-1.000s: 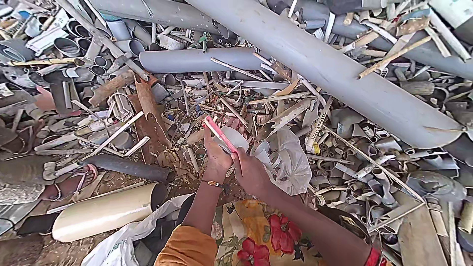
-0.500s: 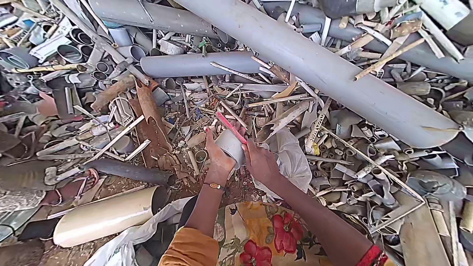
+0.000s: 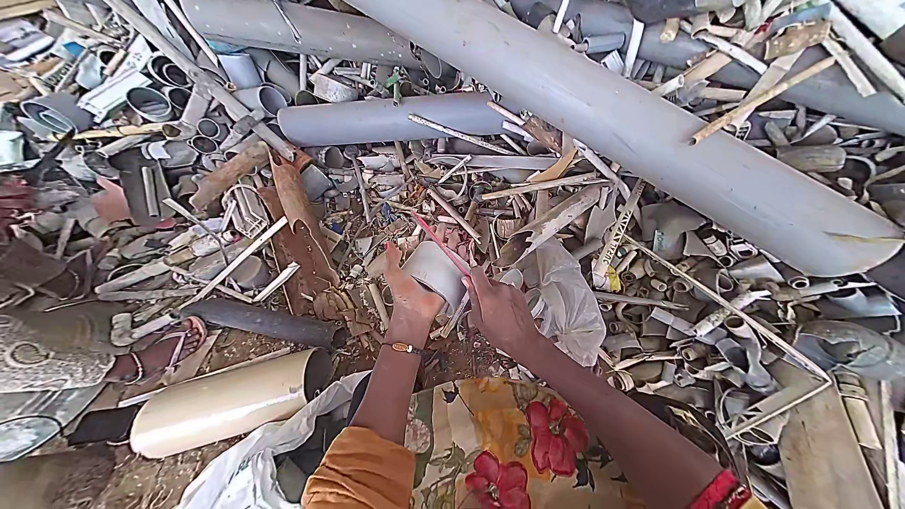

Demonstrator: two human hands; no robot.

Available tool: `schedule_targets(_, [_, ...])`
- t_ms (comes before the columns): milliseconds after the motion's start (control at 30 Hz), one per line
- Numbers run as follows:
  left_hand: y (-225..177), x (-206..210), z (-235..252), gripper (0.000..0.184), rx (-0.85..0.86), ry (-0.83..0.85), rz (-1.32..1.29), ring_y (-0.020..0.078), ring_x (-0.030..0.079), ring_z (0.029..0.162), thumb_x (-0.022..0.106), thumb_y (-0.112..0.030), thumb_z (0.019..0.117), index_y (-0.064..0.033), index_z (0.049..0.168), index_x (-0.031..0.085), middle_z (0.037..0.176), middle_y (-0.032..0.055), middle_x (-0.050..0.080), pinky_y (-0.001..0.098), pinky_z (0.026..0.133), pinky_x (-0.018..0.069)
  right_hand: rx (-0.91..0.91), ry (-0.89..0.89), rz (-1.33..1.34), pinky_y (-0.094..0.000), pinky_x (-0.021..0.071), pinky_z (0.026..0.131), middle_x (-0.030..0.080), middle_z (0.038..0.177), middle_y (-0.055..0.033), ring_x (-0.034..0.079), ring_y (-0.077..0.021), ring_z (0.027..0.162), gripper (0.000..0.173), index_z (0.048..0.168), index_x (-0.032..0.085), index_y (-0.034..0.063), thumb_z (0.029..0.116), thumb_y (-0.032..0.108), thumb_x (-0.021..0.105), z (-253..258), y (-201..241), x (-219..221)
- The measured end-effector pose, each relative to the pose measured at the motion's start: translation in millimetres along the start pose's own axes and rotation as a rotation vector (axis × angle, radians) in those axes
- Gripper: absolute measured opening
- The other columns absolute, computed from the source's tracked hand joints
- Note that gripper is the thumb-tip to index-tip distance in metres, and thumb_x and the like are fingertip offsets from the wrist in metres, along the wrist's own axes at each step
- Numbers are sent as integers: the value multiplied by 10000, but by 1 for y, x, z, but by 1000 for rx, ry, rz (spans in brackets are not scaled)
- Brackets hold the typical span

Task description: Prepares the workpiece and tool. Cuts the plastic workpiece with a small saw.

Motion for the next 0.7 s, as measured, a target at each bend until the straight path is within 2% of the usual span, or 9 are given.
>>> schedule_targets(67, [1,-1,0,781,-6,-7,-31,265,583,1284,174,-716,1003,-154,1469,449,1422,98,585,523,1008,512,-27,10,29,-511,559,667,699,797,-189,719,-399,759,393,1278,629,-12,1104,250,394,-7,2,9])
schedule_targets(133, [1,-1,-1,809,-29,25,-48,249,604,1269,105,-703,1002,-150,1489,439,1431,89,583,480,1001,526,-199,6,25,-504,553,586,699,791,-183,713,-390,692,341,1206,652,-13,1080,228,445,-12,8,15])
schedule_targets(233, [-2,2,1,815,22,73,-86,257,563,1316,49,-681,1015,-135,1521,381,1478,102,534,471,1045,497,-198,56,101,-520,547,642,688,799,-183,713,-390,750,389,1190,641,4,1105,290,392,-4,5,16])
schedule_targets(333, [3,5,0,780,-4,87,-115,241,573,1312,109,-692,1016,-164,1516,392,1463,87,552,461,1039,513,-185,-196,239,-475,533,563,625,644,-145,674,-335,611,419,1067,669,-47,1092,258,383,0,-5,19])
schedule_targets(400, [5,4,-2,759,5,-9,-65,249,595,1234,149,-707,1008,-167,1452,444,1361,99,595,505,978,521,-92,-315,269,-450,527,562,617,630,-131,664,-306,599,415,1047,670,-67,1088,233,387,4,-4,18])
schedule_targets(467, [7,5,-3,776,-1,-38,-74,257,630,1177,150,-714,1004,-140,1409,479,1298,111,632,502,943,540,-70,-304,198,-461,541,573,642,652,-139,686,-323,619,393,1077,670,-62,1088,223,399,3,-3,20])
schedule_targets(533, [6,4,1,837,-11,44,-119,251,597,1269,84,-713,1004,-117,1485,422,1413,107,583,475,1016,518,-202,-255,93,-455,534,510,638,637,-131,684,-328,577,364,1040,663,-31,1076,238,421,-1,-3,24])
schedule_targets(633, [1,3,1,761,0,-12,-91,219,573,1287,139,-695,1015,-165,1471,439,1417,73,579,472,1005,516,-68,-132,132,-502,556,633,681,732,-175,715,-376,712,396,1139,659,-43,1099,251,397,7,-9,22])
schedule_targets(700, [1,2,1,788,-12,-11,-74,209,585,1280,142,-719,1002,-171,1461,475,1396,59,608,477,1009,514,-39,-208,123,-495,557,630,677,707,-172,714,-370,696,391,1114,672,-53,1092,237,410,9,-17,25])
Point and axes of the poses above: each hand's wrist, its own z-axis towards the middle knuckle, its own x-axis out of the palm, y = z × x, the point moved 3 cm from there along z, towards the middle knuckle
